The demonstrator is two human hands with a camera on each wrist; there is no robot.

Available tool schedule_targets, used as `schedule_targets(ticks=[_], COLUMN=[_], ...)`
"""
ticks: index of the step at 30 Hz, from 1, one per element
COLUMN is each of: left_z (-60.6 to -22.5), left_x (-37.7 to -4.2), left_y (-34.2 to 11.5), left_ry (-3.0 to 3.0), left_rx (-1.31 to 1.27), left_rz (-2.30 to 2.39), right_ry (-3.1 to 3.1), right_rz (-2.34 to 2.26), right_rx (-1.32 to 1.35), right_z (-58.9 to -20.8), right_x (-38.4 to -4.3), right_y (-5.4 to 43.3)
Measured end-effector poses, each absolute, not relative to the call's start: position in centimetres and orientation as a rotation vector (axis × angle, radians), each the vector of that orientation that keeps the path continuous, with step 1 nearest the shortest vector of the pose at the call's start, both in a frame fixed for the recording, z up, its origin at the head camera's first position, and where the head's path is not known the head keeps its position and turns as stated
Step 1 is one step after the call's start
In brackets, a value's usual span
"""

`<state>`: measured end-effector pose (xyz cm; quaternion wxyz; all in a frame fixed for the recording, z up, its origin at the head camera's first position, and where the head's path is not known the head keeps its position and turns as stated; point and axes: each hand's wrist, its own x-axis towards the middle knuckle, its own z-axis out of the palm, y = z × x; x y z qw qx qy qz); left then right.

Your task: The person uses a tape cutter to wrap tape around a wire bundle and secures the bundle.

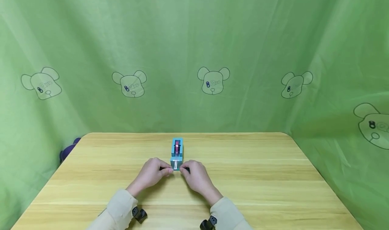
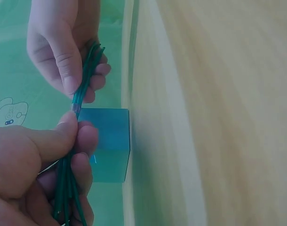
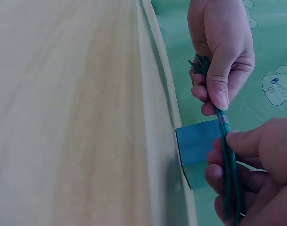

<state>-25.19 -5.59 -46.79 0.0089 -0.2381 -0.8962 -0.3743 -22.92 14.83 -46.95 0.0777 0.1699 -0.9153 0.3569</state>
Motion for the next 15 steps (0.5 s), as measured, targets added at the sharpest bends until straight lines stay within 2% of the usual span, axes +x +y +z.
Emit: schedule_targets(ticks=[15], left_z=[-46.6], left_x=[-25.2], left_y=[-5.49], left_ry=[-2.841], left_rx=[-0.753], left_rz=[-1.137], right_ry=[-2.666], right_rz=[1.082], right_rx=[0.491], right_z=[-47.06], right_x=[-23.03], right_y=[14.68])
